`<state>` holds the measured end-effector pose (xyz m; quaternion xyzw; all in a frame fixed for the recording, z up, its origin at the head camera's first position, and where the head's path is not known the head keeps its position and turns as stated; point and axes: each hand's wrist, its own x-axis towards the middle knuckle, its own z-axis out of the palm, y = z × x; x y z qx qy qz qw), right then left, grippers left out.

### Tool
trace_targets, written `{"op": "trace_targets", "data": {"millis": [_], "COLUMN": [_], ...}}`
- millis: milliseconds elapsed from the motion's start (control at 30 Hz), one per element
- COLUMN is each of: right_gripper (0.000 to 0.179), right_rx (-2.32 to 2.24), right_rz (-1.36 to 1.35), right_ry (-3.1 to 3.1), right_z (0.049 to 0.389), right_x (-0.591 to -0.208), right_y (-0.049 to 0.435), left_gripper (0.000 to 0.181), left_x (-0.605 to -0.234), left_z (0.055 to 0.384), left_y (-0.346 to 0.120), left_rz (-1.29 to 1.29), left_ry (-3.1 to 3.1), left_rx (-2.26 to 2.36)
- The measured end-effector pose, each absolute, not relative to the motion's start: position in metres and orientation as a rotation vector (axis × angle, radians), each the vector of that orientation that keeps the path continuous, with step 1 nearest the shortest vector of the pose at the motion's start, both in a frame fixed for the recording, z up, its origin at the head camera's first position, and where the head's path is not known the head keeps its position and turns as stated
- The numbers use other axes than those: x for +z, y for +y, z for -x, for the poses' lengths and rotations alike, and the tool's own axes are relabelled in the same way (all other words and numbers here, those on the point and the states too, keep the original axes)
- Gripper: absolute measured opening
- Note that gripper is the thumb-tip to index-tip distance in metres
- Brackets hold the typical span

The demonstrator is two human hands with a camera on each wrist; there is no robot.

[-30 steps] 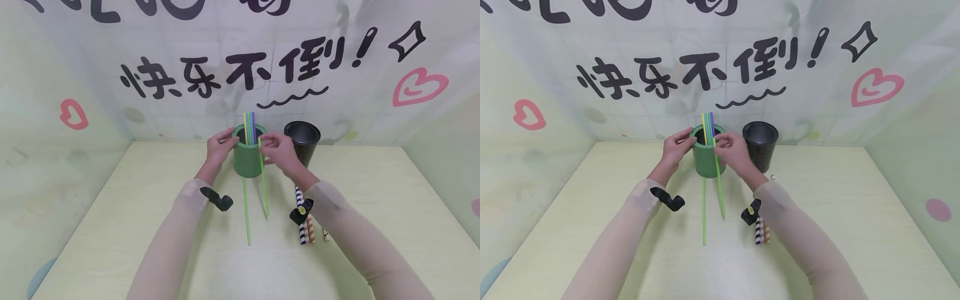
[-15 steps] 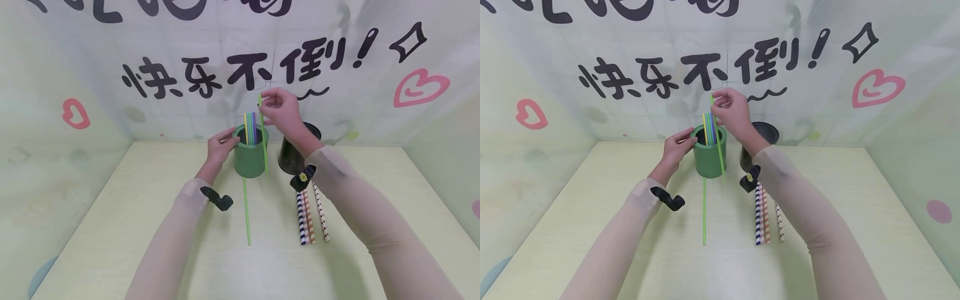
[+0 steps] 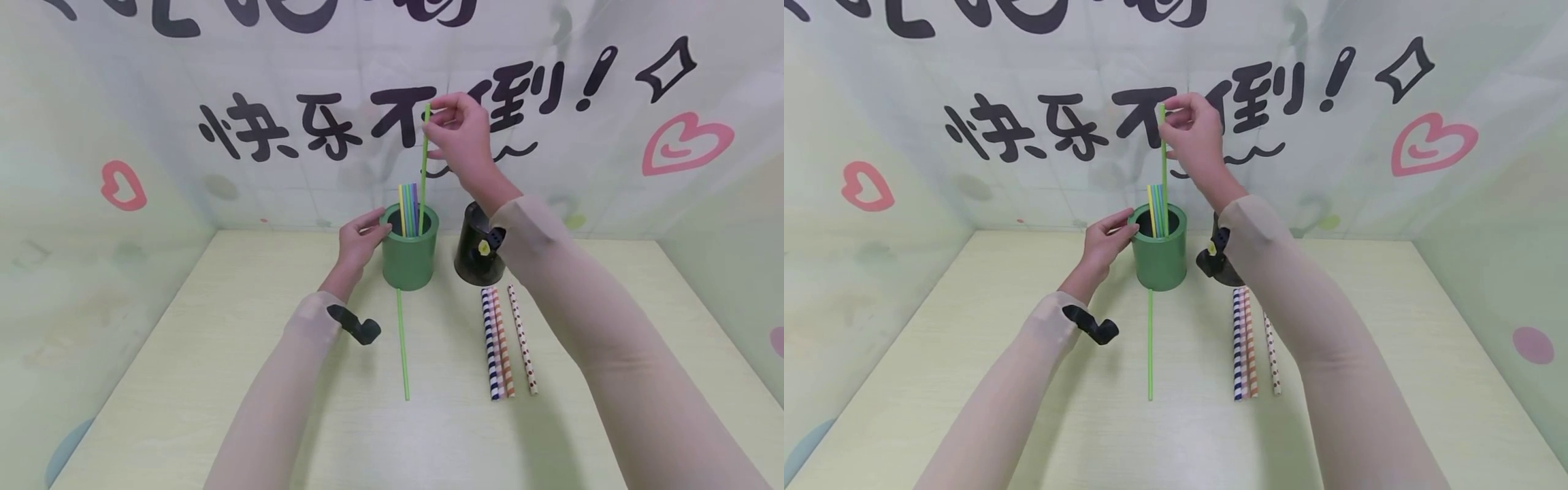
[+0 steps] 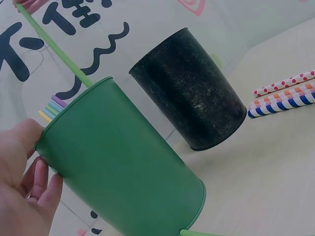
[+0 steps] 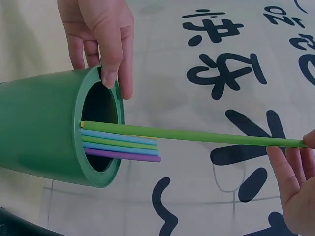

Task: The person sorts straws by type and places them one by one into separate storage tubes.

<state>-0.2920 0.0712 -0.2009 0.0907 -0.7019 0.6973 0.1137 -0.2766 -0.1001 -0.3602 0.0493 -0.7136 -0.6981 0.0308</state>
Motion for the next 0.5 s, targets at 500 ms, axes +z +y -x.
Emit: {"op": "trace_targets", "data": {"millis": [500], "right_gripper": [0.024], "right_rx": [1.984], "right_rz": [-0.112], "right_ry": [-2.181], "right_z": [0.309], "right_x": [-0.245], "right_y": [0.078], "left_gripper": [0.04], "left_x": [-0.361], "left_z": [0.278], "left_y": [-0.101], "left_rz": [-0.124], "left_ry": [-2.184], "left_rx": [-2.172]}}
